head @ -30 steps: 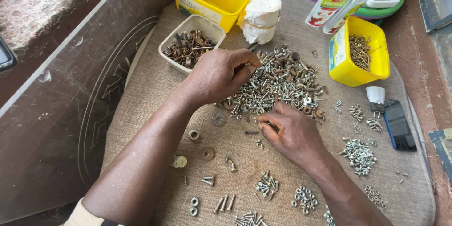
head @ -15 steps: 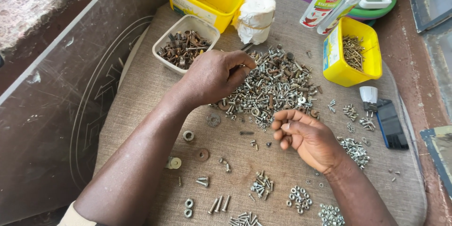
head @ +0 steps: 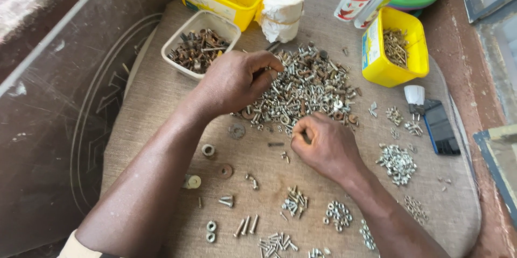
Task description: The person sorts a mixed pile of metal fasteners on a cloth-covered table, separating screws, nuts, and washers into small piles by type. The hands pick items from the central pile and place them into distinct groups on the table surface.
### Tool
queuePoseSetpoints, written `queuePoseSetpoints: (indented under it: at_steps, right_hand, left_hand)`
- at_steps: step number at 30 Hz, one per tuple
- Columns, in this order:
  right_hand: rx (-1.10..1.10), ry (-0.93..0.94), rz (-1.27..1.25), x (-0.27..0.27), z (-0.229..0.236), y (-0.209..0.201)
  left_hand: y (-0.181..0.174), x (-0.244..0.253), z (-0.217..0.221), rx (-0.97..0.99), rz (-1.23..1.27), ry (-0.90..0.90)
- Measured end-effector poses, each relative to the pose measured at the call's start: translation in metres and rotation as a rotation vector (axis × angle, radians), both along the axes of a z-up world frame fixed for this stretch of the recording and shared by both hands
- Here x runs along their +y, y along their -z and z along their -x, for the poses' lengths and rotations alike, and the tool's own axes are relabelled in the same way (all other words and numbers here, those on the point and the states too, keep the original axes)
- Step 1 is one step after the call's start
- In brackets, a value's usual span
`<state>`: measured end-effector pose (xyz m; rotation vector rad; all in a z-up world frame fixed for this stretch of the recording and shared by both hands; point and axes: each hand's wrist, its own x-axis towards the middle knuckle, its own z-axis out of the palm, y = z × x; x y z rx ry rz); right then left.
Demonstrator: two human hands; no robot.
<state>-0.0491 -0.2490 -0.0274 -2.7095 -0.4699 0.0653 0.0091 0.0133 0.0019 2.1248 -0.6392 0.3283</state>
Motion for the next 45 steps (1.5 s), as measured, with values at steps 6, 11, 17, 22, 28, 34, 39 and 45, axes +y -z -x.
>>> queuePoseSetpoints:
  at_steps: [6, 11, 17, 22, 28, 34, 39, 45]
  right_hand:
    - [0.272, 0.198, -0.646, -0.037, -0.004, -0.024]
    - [0.667, 0.232, -1.357, -0.089, -0.002, -0.02]
    - [0.523, 0.334, -1.546, -0.141, 0.004, 0.013]
    - [0.516, 0.514, -1.527, -0.167, 0.024, -0.012]
    - [0.448, 0.569, -1.539, -0.185, 0.086, -0.039]
    - [-0.022, 0.778, -1.568, -0.174, 0.171, -0.01]
    - [-0.365, 1.006, -1.587, -0.17, 0.206, 0.04]
    - [-0.48, 0.842, -1.493, -0.157, 0.203, 0.049]
  left_hand:
    - [0.003, 0.001, -0.002, -0.031, 0.007, 0.0]
    - [0.003, -0.005, 0.003, -0.002, -0.022, -0.027]
    - [0.008, -0.006, 0.002, 0.02, -0.039, -0.027]
    - [0.017, -0.006, 0.0, -0.075, -0.092, 0.014]
    - [0.021, -0.003, -0.001, -0.169, -0.155, 0.022]
    - [0.022, -0.001, 0.0, -0.113, -0.196, -0.017]
    - [0.025, -0.003, 0.001, -0.101, -0.23, -0.002]
    - [0.03, 0.0, 0.0, -0.076, -0.232, -0.052]
